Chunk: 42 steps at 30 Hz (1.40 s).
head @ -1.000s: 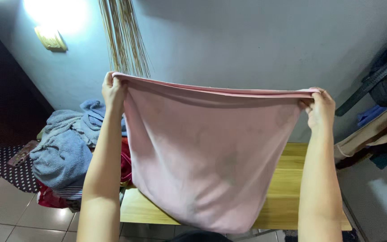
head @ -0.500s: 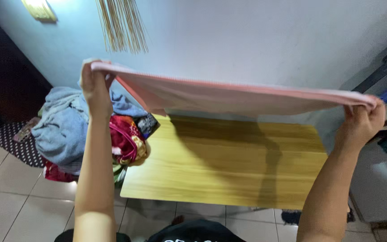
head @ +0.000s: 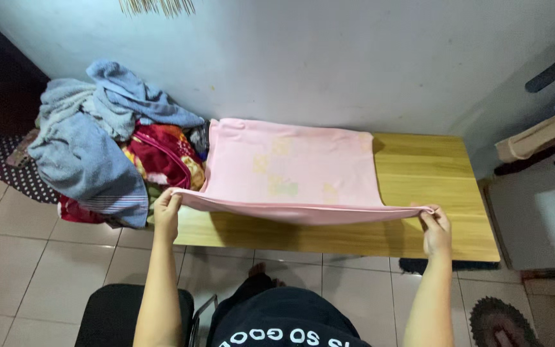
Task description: The person folds a pink towel, a grey towel, and a red patterned towel on a wooden table. Each towel is unfolded, smoothed, and folded into a neat rectangle before being placed on a nearby chair.
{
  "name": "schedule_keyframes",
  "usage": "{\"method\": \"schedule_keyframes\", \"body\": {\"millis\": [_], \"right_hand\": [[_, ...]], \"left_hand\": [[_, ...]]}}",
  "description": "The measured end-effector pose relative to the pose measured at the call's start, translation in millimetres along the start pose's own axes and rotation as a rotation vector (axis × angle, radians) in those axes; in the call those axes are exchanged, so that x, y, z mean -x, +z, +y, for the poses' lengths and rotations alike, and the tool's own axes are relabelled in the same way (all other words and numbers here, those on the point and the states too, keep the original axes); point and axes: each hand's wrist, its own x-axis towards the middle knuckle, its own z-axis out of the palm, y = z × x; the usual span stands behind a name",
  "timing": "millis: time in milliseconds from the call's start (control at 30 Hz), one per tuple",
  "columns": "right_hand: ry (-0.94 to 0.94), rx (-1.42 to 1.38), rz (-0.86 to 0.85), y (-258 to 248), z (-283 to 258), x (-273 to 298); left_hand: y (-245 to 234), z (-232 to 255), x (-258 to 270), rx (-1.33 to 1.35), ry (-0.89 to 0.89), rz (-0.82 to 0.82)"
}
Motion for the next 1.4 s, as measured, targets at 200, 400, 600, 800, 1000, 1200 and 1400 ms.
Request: {"method": "schedule_keyframes", "body": {"millis": [200, 400, 600, 800, 1000, 1200, 1400], "right_hand": [[0.353, 0.104, -0.099, -41, -3, 25], [0.513, 0.027, -0.167, -72, -33, 55], [0.551, 0.272, 0.043, -52, -28, 40], [0.304, 0.256, 0.022, -23, 13, -6], [0.151, 0.253, 0.08, 2, 52, -58], [0.189, 0.304, 0.14, 28, 79, -99], [0.299, 0.512, 0.183, 42, 108, -113]], "left_hand": [[-45, -3, 26, 0.079, -0.557, -0.262], [-73, 47, 43, -0.035, -0.865, -0.438], [-62, 43, 30, -0.032, -0.756, -0.455], [-17, 8, 6, 0.016, -0.405, -0.146], [28, -6, -32, -0.16, -0.082, -0.036], [56, -25, -71, -0.354, -0.128, 0.085], [61, -82, -96, -0.43, -0.164, 0.123]]}}
